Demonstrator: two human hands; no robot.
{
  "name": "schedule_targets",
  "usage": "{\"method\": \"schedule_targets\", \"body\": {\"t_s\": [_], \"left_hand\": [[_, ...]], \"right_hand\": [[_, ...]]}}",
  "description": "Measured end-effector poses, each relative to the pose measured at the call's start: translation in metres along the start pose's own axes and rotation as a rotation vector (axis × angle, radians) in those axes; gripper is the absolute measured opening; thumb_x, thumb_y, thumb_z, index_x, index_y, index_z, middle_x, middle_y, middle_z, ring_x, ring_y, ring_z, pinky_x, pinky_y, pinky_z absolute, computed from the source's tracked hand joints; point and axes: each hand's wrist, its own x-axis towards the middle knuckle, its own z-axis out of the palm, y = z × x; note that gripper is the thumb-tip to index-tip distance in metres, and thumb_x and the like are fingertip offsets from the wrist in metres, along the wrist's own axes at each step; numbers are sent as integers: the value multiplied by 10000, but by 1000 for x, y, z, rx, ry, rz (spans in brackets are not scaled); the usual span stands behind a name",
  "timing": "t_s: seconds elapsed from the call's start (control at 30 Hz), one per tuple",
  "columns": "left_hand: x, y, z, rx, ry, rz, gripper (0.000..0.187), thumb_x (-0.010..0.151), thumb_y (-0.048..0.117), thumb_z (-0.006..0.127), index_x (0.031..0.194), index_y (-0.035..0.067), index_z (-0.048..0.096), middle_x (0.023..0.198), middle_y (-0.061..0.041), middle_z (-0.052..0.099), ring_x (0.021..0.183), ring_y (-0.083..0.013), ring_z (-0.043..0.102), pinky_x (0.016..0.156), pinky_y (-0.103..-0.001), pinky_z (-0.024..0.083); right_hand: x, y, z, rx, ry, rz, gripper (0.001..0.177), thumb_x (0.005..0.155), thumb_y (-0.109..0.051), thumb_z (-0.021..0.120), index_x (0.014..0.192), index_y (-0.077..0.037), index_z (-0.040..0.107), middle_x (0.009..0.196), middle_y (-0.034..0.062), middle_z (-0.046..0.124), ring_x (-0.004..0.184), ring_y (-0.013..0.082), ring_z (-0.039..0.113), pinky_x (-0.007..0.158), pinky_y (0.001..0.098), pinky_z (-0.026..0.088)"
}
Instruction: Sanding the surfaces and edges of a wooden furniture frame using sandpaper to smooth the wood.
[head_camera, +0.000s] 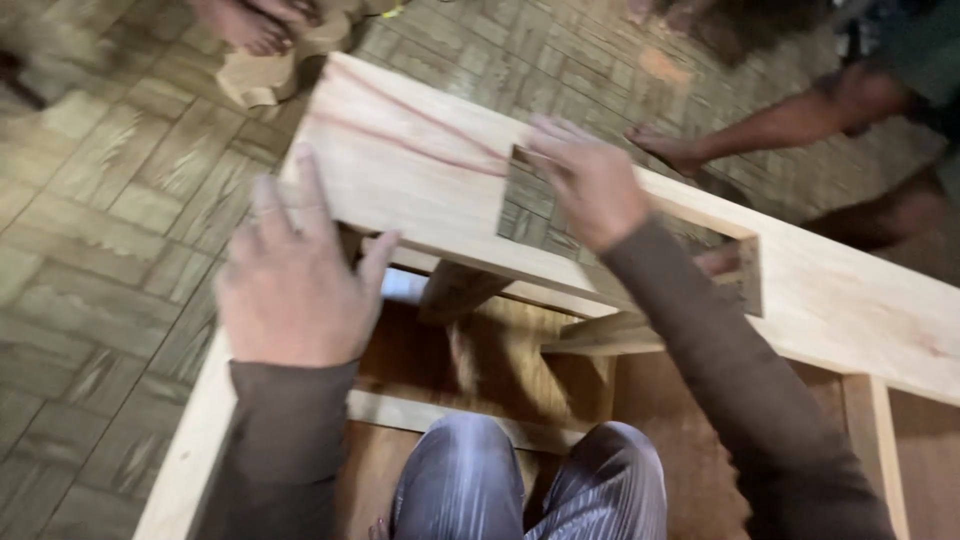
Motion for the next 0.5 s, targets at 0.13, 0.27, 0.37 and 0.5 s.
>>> {"method": "schedule_targets", "body": {"t_s": [0.13, 0.27, 0.37, 0.5], "left_hand": [[-4, -1, 5, -101, 145, -41, 943, 1045, 827, 282, 1676, 132, 193, 1499, -216, 545, 1037, -361, 697, 686, -405, 611], [-3, -1, 7, -206, 249, -59, 762, 1132, 633, 306, 1655, 91, 192, 1437, -199, 626, 967, -276, 727, 697, -355, 614], [-6, 1, 9, -251, 339, -77, 669, 1136, 489, 403, 1641, 79, 245, 1416, -172, 667, 927, -263, 725, 680, -349, 600], [-6, 0, 13, -234, 346, -73, 713, 1147, 449, 503, 1658, 74, 175, 1438, -153, 678, 969, -251, 732, 670, -333, 604]], "right_hand": [[68, -87, 29, 80, -32, -279, 263, 1090, -235, 501, 935, -93, 660, 1320, 135, 702, 1306, 359, 597, 1045, 519, 500], [95, -134, 64, 16, -140, -222, 318, 1050, -219, 472, 1270, -106, 670, 1503, 211, 494, 1427, 385, 439, 1167, 484, 355], [79, -135, 71, 135, -84, -285, 363, 1050, -296, 521, 1310, -73, 640, 1487, 184, 518, 1412, 386, 475, 1131, 508, 430], [24, -114, 51, 210, -30, -458, 342, 1102, -176, 544, 1419, -55, 585, 1496, 154, 567, 1447, 411, 482, 1138, 546, 505]]}}
